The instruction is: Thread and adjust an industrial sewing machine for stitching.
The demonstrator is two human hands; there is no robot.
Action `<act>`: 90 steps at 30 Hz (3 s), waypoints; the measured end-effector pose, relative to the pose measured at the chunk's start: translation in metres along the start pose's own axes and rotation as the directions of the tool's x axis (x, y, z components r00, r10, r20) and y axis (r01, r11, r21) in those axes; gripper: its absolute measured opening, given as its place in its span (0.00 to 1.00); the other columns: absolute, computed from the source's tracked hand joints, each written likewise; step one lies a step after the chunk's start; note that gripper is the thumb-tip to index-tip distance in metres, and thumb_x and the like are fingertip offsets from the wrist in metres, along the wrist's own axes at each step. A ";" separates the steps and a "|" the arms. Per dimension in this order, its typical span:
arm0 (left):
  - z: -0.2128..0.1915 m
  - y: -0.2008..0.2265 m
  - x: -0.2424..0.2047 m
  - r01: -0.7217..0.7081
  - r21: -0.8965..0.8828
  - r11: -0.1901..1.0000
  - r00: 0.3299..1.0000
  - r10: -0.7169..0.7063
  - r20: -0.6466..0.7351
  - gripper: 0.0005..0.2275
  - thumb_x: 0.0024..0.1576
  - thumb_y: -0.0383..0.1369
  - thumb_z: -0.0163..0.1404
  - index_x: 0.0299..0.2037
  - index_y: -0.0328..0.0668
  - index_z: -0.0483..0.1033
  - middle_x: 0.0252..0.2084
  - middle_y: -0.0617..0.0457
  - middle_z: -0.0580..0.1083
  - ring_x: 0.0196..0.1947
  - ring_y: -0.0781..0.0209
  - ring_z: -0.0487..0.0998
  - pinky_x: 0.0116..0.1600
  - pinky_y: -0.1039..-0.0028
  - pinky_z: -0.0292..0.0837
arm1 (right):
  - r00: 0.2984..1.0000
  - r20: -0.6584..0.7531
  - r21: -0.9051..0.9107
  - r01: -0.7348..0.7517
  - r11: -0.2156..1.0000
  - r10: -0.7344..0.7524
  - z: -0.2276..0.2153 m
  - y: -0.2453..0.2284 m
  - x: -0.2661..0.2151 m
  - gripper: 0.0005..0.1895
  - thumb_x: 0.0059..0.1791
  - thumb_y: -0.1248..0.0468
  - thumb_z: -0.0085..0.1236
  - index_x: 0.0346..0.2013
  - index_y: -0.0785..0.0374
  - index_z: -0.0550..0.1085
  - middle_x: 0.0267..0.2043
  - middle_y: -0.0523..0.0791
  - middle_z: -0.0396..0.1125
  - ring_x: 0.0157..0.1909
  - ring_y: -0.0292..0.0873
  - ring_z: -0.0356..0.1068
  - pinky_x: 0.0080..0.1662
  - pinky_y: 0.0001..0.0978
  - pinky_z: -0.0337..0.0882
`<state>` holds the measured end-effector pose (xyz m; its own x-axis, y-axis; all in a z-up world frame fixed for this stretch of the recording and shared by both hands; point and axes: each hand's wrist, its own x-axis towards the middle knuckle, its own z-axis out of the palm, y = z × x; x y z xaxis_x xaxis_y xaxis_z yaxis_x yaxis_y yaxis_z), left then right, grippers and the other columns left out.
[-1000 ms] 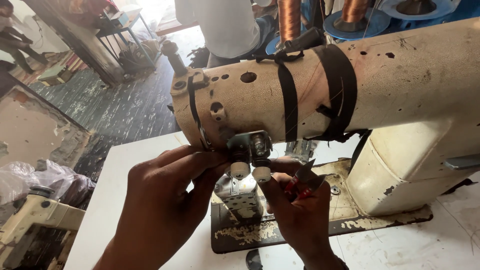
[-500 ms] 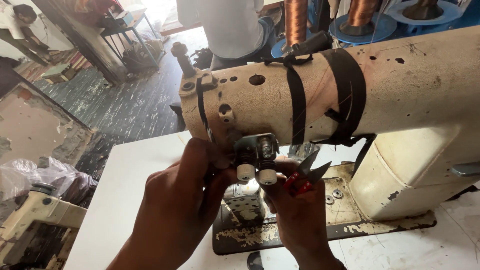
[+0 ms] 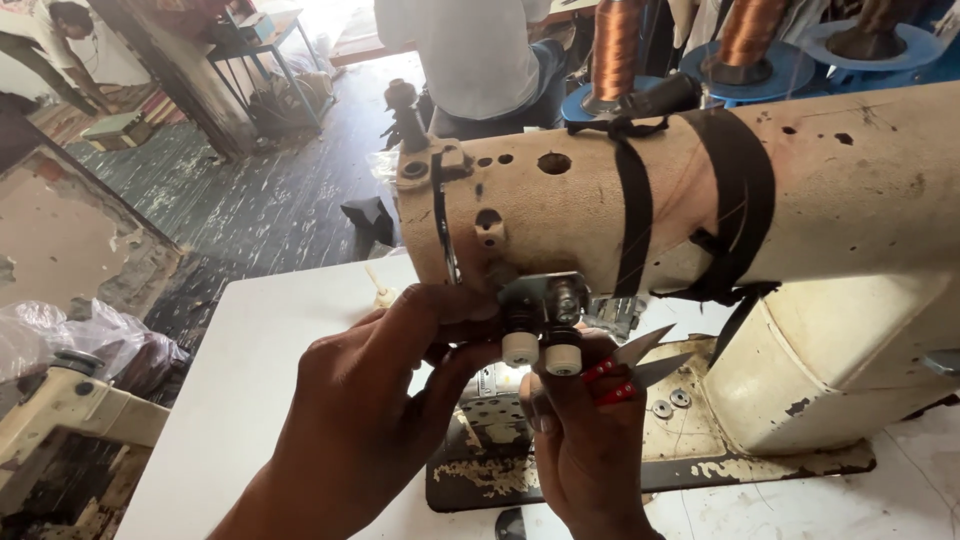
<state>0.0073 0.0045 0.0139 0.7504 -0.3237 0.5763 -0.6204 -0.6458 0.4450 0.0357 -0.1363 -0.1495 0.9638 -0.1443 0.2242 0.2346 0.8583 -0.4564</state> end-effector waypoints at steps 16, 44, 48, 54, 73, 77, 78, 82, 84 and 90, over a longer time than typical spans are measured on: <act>0.007 -0.003 -0.003 -0.139 0.054 0.989 0.987 0.143 -0.079 0.14 0.59 0.25 0.58 0.54 0.41 0.71 0.41 0.54 0.84 0.39 0.60 0.87 0.43 0.70 0.80 | 0.996 -0.074 -0.098 0.034 0.995 -0.041 0.001 0.001 -0.003 0.08 0.51 0.70 0.61 0.44 0.69 0.73 0.27 0.42 0.66 0.26 0.32 0.60 0.31 0.27 0.61; -0.003 -0.007 -0.004 -0.214 0.087 0.973 0.970 0.222 -0.095 0.17 0.61 0.30 0.58 0.59 0.46 0.71 0.37 0.58 0.82 0.36 0.67 0.84 0.42 0.70 0.75 | 0.990 0.124 -0.009 0.068 0.998 -0.067 -0.007 0.004 0.001 0.09 0.57 0.65 0.60 0.48 0.63 0.70 0.26 0.39 0.64 0.27 0.36 0.62 0.34 0.31 0.62; -0.003 -0.004 0.000 -0.179 0.090 0.980 0.982 0.184 -0.048 0.19 0.61 0.30 0.57 0.62 0.47 0.69 0.34 0.57 0.81 0.32 0.65 0.83 0.41 0.70 0.75 | 0.970 -0.241 -0.257 -0.084 0.963 0.020 0.026 -0.013 -0.002 0.14 0.45 0.68 0.57 0.45 0.60 0.71 0.29 0.39 0.68 0.28 0.31 0.64 0.27 0.26 0.59; 0.001 0.003 0.001 -0.156 0.191 0.969 0.987 0.158 0.001 0.25 0.59 0.25 0.53 0.67 0.46 0.61 0.31 0.56 0.80 0.30 0.59 0.83 0.39 0.67 0.74 | 0.997 -0.055 -0.143 0.046 0.989 -0.054 0.008 0.002 -0.003 0.08 0.53 0.69 0.62 0.42 0.66 0.70 0.26 0.41 0.64 0.25 0.33 0.59 0.31 0.26 0.59; 0.003 -0.011 -0.008 -0.250 0.033 0.968 0.966 0.251 -0.065 0.27 0.65 0.23 0.53 0.71 0.47 0.54 0.47 0.48 0.82 0.46 0.54 0.87 0.48 0.69 0.82 | 0.992 0.127 0.207 -0.043 0.977 0.016 0.018 -0.002 -0.007 0.06 0.59 0.59 0.53 0.44 0.59 0.71 0.34 0.37 0.66 0.30 0.31 0.59 0.34 0.25 0.58; 0.002 -0.013 -0.009 -0.255 0.059 0.965 0.965 0.258 -0.049 0.25 0.67 0.24 0.52 0.71 0.46 0.55 0.45 0.51 0.83 0.46 0.56 0.88 0.48 0.69 0.81 | 0.988 0.153 0.143 0.009 0.990 -0.032 0.019 -0.008 -0.006 0.07 0.59 0.58 0.53 0.45 0.59 0.71 0.34 0.38 0.66 0.30 0.31 0.61 0.34 0.26 0.59; 0.001 -0.012 -0.008 -0.256 0.060 0.965 0.964 0.259 -0.054 0.25 0.67 0.24 0.52 0.71 0.46 0.55 0.45 0.51 0.83 0.46 0.56 0.88 0.48 0.69 0.81 | 0.987 0.157 0.141 0.009 0.990 -0.032 0.020 -0.009 -0.006 0.07 0.59 0.58 0.53 0.45 0.59 0.71 0.34 0.38 0.66 0.30 0.31 0.61 0.34 0.26 0.59; 0.006 -0.010 -0.006 -0.226 0.108 0.968 0.969 0.235 -0.073 0.25 0.66 0.25 0.52 0.71 0.46 0.55 0.38 0.52 0.82 0.36 0.57 0.86 0.40 0.69 0.83 | 0.990 0.131 -0.065 0.056 0.996 -0.047 0.027 -0.011 -0.009 0.05 0.55 0.68 0.58 0.44 0.58 0.71 0.33 0.38 0.66 0.28 0.32 0.61 0.33 0.27 0.60; 0.008 -0.009 -0.005 -0.218 0.148 0.965 0.969 0.231 -0.084 0.25 0.66 0.24 0.52 0.71 0.46 0.55 0.35 0.52 0.81 0.32 0.58 0.86 0.36 0.70 0.83 | 0.991 0.126 -0.082 0.064 0.995 -0.054 0.026 -0.010 -0.009 0.07 0.54 0.69 0.58 0.45 0.59 0.71 0.32 0.38 0.66 0.28 0.32 0.61 0.33 0.27 0.60; 0.010 -0.003 -0.005 -0.205 0.249 0.946 0.976 0.216 -0.017 0.32 0.62 0.21 0.51 0.75 0.44 0.48 0.18 0.60 0.70 0.17 0.65 0.76 0.36 0.68 0.78 | 0.995 0.040 -0.081 0.099 0.992 -0.096 0.031 -0.004 -0.010 0.05 0.54 0.67 0.59 0.44 0.63 0.74 0.25 0.38 0.63 0.26 0.31 0.60 0.33 0.27 0.61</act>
<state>0.0081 0.0012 0.0025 0.5943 -0.4439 0.6706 -0.6843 -0.7171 0.1318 0.0209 -0.1231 -0.1231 0.9311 -0.2060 0.3010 0.3380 0.7973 -0.5000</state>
